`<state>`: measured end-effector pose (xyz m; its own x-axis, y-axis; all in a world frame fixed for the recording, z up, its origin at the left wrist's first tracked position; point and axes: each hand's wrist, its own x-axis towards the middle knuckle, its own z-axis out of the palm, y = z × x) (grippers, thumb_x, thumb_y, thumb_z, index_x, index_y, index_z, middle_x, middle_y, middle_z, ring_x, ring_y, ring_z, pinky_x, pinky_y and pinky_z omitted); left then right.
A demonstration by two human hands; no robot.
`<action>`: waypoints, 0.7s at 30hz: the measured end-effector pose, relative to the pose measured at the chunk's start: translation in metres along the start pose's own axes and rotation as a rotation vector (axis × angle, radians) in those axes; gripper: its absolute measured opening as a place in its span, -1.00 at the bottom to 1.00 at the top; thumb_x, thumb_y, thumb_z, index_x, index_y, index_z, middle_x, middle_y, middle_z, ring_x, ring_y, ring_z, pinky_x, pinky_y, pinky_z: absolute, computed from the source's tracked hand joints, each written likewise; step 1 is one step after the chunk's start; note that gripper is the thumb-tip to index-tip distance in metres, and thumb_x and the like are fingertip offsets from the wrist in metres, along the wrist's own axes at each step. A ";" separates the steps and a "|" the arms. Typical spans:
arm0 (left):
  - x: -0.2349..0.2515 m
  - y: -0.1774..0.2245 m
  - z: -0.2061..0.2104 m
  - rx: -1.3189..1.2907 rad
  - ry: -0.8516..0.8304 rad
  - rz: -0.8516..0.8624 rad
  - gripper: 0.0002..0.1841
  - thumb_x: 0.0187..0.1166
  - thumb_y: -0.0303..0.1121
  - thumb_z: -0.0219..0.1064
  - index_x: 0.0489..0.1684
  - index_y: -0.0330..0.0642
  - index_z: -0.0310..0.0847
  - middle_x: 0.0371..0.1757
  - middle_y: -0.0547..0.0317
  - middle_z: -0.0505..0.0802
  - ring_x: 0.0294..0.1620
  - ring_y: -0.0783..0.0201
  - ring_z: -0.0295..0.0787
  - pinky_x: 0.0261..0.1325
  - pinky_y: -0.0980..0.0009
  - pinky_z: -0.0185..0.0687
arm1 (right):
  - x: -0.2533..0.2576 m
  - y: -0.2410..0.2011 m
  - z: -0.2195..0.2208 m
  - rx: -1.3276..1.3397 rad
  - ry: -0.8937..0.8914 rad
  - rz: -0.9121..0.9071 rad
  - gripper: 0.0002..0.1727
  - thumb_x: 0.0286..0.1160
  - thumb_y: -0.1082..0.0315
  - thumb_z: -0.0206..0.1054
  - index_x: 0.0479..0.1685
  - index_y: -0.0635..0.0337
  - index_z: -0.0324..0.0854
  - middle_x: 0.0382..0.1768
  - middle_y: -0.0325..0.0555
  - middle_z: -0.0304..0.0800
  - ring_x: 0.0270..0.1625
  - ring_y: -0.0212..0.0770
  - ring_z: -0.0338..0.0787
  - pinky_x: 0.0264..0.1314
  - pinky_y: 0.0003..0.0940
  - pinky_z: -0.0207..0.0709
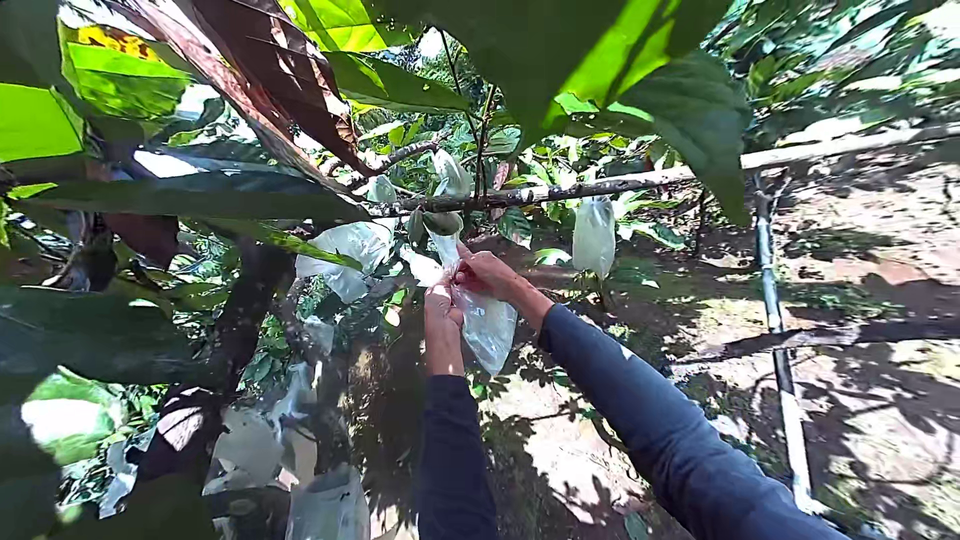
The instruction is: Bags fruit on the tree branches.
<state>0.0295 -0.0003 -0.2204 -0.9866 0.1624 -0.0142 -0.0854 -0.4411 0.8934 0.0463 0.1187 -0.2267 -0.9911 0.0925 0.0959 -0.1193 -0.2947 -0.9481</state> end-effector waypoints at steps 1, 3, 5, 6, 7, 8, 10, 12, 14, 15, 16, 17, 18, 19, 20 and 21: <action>-0.001 -0.002 0.001 0.001 -0.009 0.011 -0.77 0.75 -0.32 0.21 0.06 -0.33 0.60 -0.29 -0.01 0.78 -0.34 0.21 0.74 -0.25 0.29 0.76 | 0.004 0.003 0.004 0.009 0.025 -0.043 -0.47 0.78 -0.13 0.14 -0.10 0.22 0.67 -0.47 -0.19 0.74 -0.44 -0.34 0.75 -0.31 -0.41 0.68; 0.000 -0.005 0.000 0.018 -0.026 0.028 -0.78 0.76 -0.32 0.20 0.02 -0.33 0.61 -0.35 0.01 0.77 -0.41 0.25 0.72 -0.33 0.36 0.72 | 0.012 0.013 0.007 0.061 0.107 -0.155 -0.66 0.71 0.09 0.31 -0.14 0.24 0.69 -0.53 -0.18 0.68 -0.54 -0.35 0.64 -0.39 -0.42 0.61; -0.002 -0.008 -0.003 0.075 -0.020 0.057 -0.77 0.75 -0.33 0.22 0.05 -0.35 0.62 -0.31 -0.02 0.79 -0.37 0.21 0.74 -0.28 0.31 0.73 | 0.018 0.020 0.006 0.101 0.167 -0.223 -0.73 0.64 0.15 0.39 -0.11 0.22 0.72 -0.51 -0.15 0.69 -0.56 -0.33 0.61 -0.44 -0.39 0.58; -0.003 -0.008 -0.005 0.116 0.002 0.084 -0.76 0.74 -0.33 0.25 0.06 -0.38 0.61 -0.30 -0.05 0.80 -0.36 0.20 0.75 -0.27 0.30 0.75 | 0.018 0.021 0.005 0.095 0.179 -0.238 -0.71 0.63 0.13 0.40 -0.11 0.21 0.73 -0.49 -0.13 0.72 -0.54 -0.31 0.65 -0.42 -0.36 0.62; -0.004 -0.007 -0.006 0.174 0.044 0.123 -0.76 0.72 -0.33 0.27 0.04 -0.39 0.62 -0.32 -0.05 0.80 -0.39 0.20 0.75 -0.29 0.31 0.74 | 0.017 0.022 0.004 0.077 0.177 -0.251 -0.71 0.65 0.14 0.38 -0.07 0.23 0.74 -0.43 -0.10 0.75 -0.48 -0.28 0.71 -0.34 -0.32 0.68; -0.005 -0.005 -0.007 0.223 0.083 0.154 -0.75 0.72 -0.31 0.29 0.03 -0.40 0.63 -0.31 -0.05 0.81 -0.37 0.20 0.76 -0.27 0.30 0.74 | 0.015 0.024 0.002 0.044 0.172 -0.268 -0.70 0.68 0.15 0.34 -0.03 0.25 0.74 -0.38 -0.07 0.79 -0.42 -0.24 0.75 -0.26 -0.26 0.71; -0.007 -0.002 -0.011 0.249 0.142 0.187 -0.72 0.75 -0.28 0.27 0.10 -0.38 0.64 -0.20 -0.07 0.82 -0.25 0.16 0.77 -0.14 0.25 0.75 | 0.011 0.027 -0.002 -0.008 0.174 -0.283 -0.67 0.71 0.13 0.30 0.03 0.26 0.73 -0.31 -0.03 0.79 -0.34 -0.20 0.77 -0.16 -0.18 0.72; -0.005 0.000 -0.016 0.151 0.149 0.189 -0.73 0.78 -0.29 0.21 0.17 -0.32 0.62 -0.11 -0.06 0.81 -0.18 0.14 0.75 -0.09 0.20 0.73 | 0.010 0.029 -0.005 0.022 0.190 -0.311 -0.67 0.70 0.13 0.32 -0.03 0.27 0.74 -0.35 -0.07 0.78 -0.37 -0.22 0.76 -0.19 -0.20 0.74; 0.002 0.002 -0.022 -0.072 0.055 0.144 -0.71 0.82 -0.28 0.08 0.23 -0.24 0.60 0.01 -0.02 0.81 -0.09 0.13 0.75 -0.02 0.16 0.71 | 0.010 0.028 -0.008 0.112 0.213 -0.303 -0.66 0.73 0.14 0.30 -0.03 0.30 0.71 -0.36 -0.08 0.77 -0.38 -0.23 0.76 -0.20 -0.22 0.75; 0.004 0.000 -0.025 -0.179 0.008 0.127 -0.70 0.84 -0.27 0.03 0.26 -0.23 0.55 0.03 -0.02 0.80 -0.05 0.11 0.76 0.04 0.14 0.73 | 0.008 0.028 -0.008 0.160 0.216 -0.290 -0.67 0.76 0.16 0.26 0.00 0.31 0.68 -0.35 -0.08 0.79 -0.37 -0.23 0.78 -0.18 -0.22 0.76; 0.006 -0.003 -0.028 -0.265 -0.028 0.108 -0.69 0.87 -0.24 -0.02 0.28 -0.21 0.52 0.02 -0.01 0.79 -0.03 0.10 0.77 0.08 0.13 0.75 | 0.005 0.028 -0.009 0.206 0.216 -0.272 -0.68 0.78 0.17 0.23 0.03 0.32 0.65 -0.33 -0.06 0.80 -0.35 -0.22 0.79 -0.16 -0.22 0.77; 0.007 -0.006 -0.029 -0.328 -0.054 0.084 -0.67 0.88 -0.20 -0.06 0.29 -0.19 0.50 0.01 -0.01 0.79 -0.01 0.09 0.77 0.11 0.11 0.75 | 0.003 0.028 -0.008 0.246 0.215 -0.255 -0.68 0.81 0.19 0.20 0.05 0.33 0.64 -0.31 -0.03 0.82 -0.33 -0.20 0.82 -0.15 -0.21 0.78; 0.005 -0.008 -0.027 -0.362 -0.049 0.055 -0.66 0.88 -0.14 -0.06 0.27 -0.16 0.49 -0.04 -0.01 0.79 -0.05 0.09 0.79 0.07 0.11 0.77 | 0.001 0.028 -0.007 0.281 0.216 -0.242 -0.67 0.83 0.20 0.17 0.07 0.34 0.62 -0.28 0.01 0.83 -0.31 -0.17 0.85 -0.13 -0.21 0.80; 0.003 -0.009 -0.024 -0.379 -0.030 0.025 -0.65 0.87 -0.10 -0.04 0.27 -0.14 0.48 -0.06 -0.01 0.79 -0.09 0.09 0.79 0.03 0.11 0.78 | 0.000 0.028 -0.006 0.315 0.222 -0.231 -0.66 0.84 0.20 0.14 0.09 0.36 0.61 -0.26 0.04 0.84 -0.29 -0.14 0.86 -0.12 -0.19 0.82; 0.002 -0.011 -0.023 -0.382 -0.016 0.005 -0.64 0.86 -0.10 -0.01 0.31 -0.14 0.47 -0.04 -0.03 0.78 -0.08 0.07 0.78 0.02 0.09 0.77 | -0.001 0.028 -0.005 0.335 0.231 -0.228 -0.65 0.86 0.20 0.11 0.09 0.37 0.60 -0.25 0.08 0.85 -0.28 -0.11 0.88 -0.12 -0.17 0.82; 0.004 -0.015 -0.025 -0.382 -0.025 -0.008 -0.63 0.85 -0.10 0.00 0.35 -0.12 0.48 -0.02 -0.04 0.79 -0.06 0.05 0.79 0.05 0.08 0.77 | -0.003 0.029 -0.005 0.341 0.244 -0.226 -0.64 0.87 0.19 0.10 0.11 0.38 0.59 -0.24 0.10 0.86 -0.28 -0.10 0.89 -0.12 -0.16 0.83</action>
<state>0.0238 -0.0155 -0.2452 -0.9824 0.1868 -0.0053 -0.1436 -0.7360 0.6616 0.0456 0.1144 -0.2563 -0.9000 0.3990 0.1757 -0.3836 -0.5332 -0.7540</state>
